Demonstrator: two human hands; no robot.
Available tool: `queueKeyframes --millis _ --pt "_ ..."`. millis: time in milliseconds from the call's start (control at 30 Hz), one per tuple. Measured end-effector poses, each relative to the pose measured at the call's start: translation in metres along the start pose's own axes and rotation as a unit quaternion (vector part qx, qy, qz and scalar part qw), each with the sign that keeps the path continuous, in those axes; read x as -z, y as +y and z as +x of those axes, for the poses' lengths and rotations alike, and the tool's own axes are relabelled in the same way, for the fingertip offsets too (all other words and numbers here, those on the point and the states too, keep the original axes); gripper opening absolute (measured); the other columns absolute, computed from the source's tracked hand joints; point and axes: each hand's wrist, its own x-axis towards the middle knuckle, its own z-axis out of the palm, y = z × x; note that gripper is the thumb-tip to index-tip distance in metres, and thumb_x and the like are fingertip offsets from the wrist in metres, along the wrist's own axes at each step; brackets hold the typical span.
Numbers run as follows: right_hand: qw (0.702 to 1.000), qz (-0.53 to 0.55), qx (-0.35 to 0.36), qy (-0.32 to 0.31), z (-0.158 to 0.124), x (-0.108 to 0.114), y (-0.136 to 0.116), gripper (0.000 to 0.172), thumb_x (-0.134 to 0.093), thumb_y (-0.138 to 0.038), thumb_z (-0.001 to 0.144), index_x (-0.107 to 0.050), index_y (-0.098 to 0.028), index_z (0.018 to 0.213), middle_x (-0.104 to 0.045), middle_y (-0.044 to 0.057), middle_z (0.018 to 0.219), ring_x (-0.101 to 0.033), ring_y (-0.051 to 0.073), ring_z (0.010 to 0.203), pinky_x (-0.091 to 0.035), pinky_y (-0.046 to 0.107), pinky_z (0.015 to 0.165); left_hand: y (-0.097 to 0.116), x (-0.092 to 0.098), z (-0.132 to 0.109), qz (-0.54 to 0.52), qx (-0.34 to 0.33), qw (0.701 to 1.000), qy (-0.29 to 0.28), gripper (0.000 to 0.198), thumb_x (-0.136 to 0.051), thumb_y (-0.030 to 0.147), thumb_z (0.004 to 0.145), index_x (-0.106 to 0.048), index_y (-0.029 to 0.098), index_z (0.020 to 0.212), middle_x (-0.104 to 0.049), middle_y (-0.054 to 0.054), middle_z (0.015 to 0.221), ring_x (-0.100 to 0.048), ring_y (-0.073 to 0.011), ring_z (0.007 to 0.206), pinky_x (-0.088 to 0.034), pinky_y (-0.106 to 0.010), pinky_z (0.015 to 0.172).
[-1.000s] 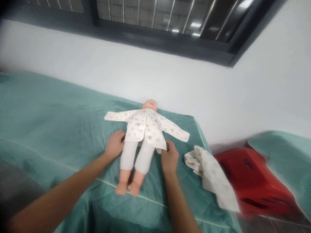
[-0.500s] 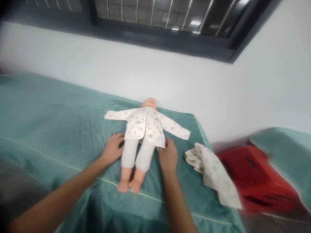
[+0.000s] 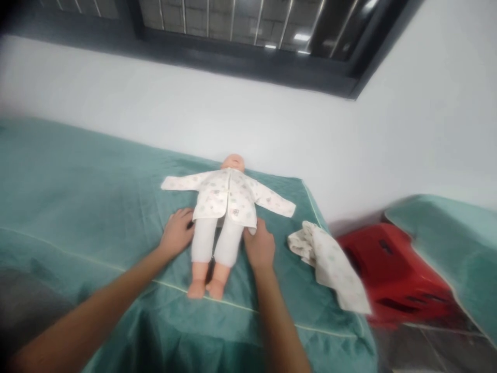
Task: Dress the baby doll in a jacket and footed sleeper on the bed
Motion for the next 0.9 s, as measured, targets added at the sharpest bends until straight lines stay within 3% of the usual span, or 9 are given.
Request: queueKeyframes --millis 167,267,433,567,733,833,900 --pt "0.999 0.035 -0.008 0.012 0.000 -0.001 0.005 0.036 -0.048 -0.037 0.089 -0.058 -0.023 0.120 -0.073 0.008 0.101 -0.067 0.027 0.089 -0.044 0.031 0.070 -0.005 0.005 -0.015 -0.054 0.030 0.997 0.043 0.021 -0.045 0.027 0.094 -0.065 0.022 0.088 -0.067 -0.004 0.103 -0.056 -0.0230 0.097 -0.041 -0.037 0.087" --pt "0.997 0.060 -0.005 0.053 0.000 -0.004 0.009 0.038 -0.048 -0.036 0.087 -0.059 -0.021 0.121 -0.071 0.010 0.104 -0.065 0.028 0.090 -0.047 0.035 0.076 -0.006 0.007 -0.024 -0.038 0.061 0.995 0.063 0.021 -0.046 0.027 0.093 -0.065 0.022 0.088 -0.067 -0.004 0.103 -0.056 -0.0233 0.098 -0.041 -0.037 0.088" --pt "0.980 0.108 0.114 0.125 0.001 -0.006 0.011 0.045 -0.045 -0.030 0.089 -0.057 -0.016 0.130 -0.062 0.014 0.123 -0.056 0.027 0.113 -0.045 0.044 0.098 -0.001 0.006 -0.022 0.009 0.086 0.994 0.071 0.016 -0.048 0.026 0.091 -0.063 0.022 0.087 -0.067 -0.005 0.102 -0.055 -0.0253 0.099 -0.040 -0.038 0.086" --pt "0.966 0.104 0.212 0.108 0.002 -0.002 0.003 0.043 -0.041 -0.029 0.096 -0.054 -0.022 0.136 -0.050 0.010 0.144 -0.043 0.024 0.134 -0.035 0.045 0.112 0.002 0.004 -0.017 0.028 0.091 0.993 0.075 0.010 -0.053 0.025 0.088 -0.061 0.023 0.092 -0.067 -0.004 0.104 -0.055 -0.0258 0.101 -0.038 -0.039 0.086" --pt "0.947 0.101 0.289 0.096 -0.005 0.003 -0.015 0.043 -0.039 -0.025 0.099 -0.052 -0.024 0.139 -0.045 0.007 0.150 -0.039 0.022 0.139 -0.033 0.046 0.115 0.003 0.005 -0.016 0.022 0.091 0.993 0.073 0.009 -0.055 0.026 0.088 -0.060 0.024 0.095 -0.067 -0.004 0.105 -0.056 -0.0251 0.101 -0.036 -0.039 0.087" --pt "0.944 0.094 0.302 0.091 -0.015 0.003 -0.017 0.040 -0.042 -0.025 0.098 -0.055 -0.026 0.136 -0.048 0.006 0.149 -0.041 0.023 0.138 -0.033 0.047 0.114 0.003 0.005 -0.016 0.010 0.093 0.992 0.080 0.012 -0.055 0.024 0.087 -0.058 0.024 0.098 -0.067 -0.003 0.104 -0.056 -0.0246 0.100 -0.036 -0.039 0.087" --pt "0.952 0.106 0.273 0.086 -0.021 0.002 -0.012 0.039 -0.043 -0.027 0.097 -0.055 -0.026 0.135 -0.049 0.007 0.147 -0.044 0.024 0.136 -0.035 0.047 0.113 0.003 0.005 -0.016 0.008 0.092 0.993 0.080 0.013 -0.055 0.022 0.086 -0.057 0.024 0.099 -0.067 -0.003 0.103 -0.057 -0.0245 0.100 -0.037 -0.039 0.087"
